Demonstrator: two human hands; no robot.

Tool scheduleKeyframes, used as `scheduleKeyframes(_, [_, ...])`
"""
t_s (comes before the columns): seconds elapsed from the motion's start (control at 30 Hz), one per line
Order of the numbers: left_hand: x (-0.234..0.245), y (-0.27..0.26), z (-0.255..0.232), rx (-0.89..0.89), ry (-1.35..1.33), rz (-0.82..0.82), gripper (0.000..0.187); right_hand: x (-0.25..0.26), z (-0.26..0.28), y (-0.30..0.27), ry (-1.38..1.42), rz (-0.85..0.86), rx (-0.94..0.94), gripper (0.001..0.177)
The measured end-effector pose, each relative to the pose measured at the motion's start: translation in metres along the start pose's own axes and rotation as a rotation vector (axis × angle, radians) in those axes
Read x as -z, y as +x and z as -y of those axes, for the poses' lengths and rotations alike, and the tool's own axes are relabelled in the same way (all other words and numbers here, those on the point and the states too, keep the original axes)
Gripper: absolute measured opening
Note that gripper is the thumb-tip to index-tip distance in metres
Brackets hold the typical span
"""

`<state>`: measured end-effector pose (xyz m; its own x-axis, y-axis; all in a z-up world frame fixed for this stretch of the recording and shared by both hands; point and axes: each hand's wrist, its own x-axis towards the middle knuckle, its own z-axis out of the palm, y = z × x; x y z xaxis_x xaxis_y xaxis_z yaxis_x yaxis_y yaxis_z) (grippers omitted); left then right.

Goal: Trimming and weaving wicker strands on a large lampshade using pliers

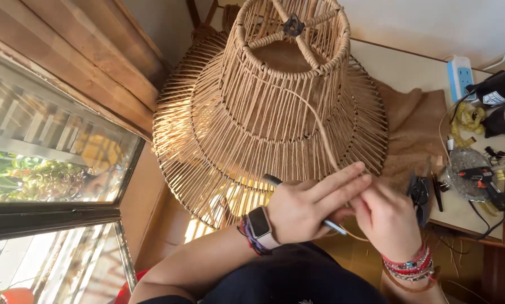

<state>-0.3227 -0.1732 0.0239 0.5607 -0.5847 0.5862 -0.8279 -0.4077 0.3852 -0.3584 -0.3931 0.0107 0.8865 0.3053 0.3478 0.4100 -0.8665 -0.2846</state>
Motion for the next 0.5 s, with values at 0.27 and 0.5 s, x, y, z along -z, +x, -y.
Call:
scheduleKeyframes(0.27, [-0.001,-0.004,0.051,0.268,0.051,-0.019,0.006,0.062,-0.055,-0.032,-0.077,-0.031,-0.284,0.013])
scheduleKeyframes(0.5, [0.016,-0.001,-0.031,0.335,-0.252,0.168,0.037,0.04,0.021,0.011,0.003,0.228,0.136,0.012])
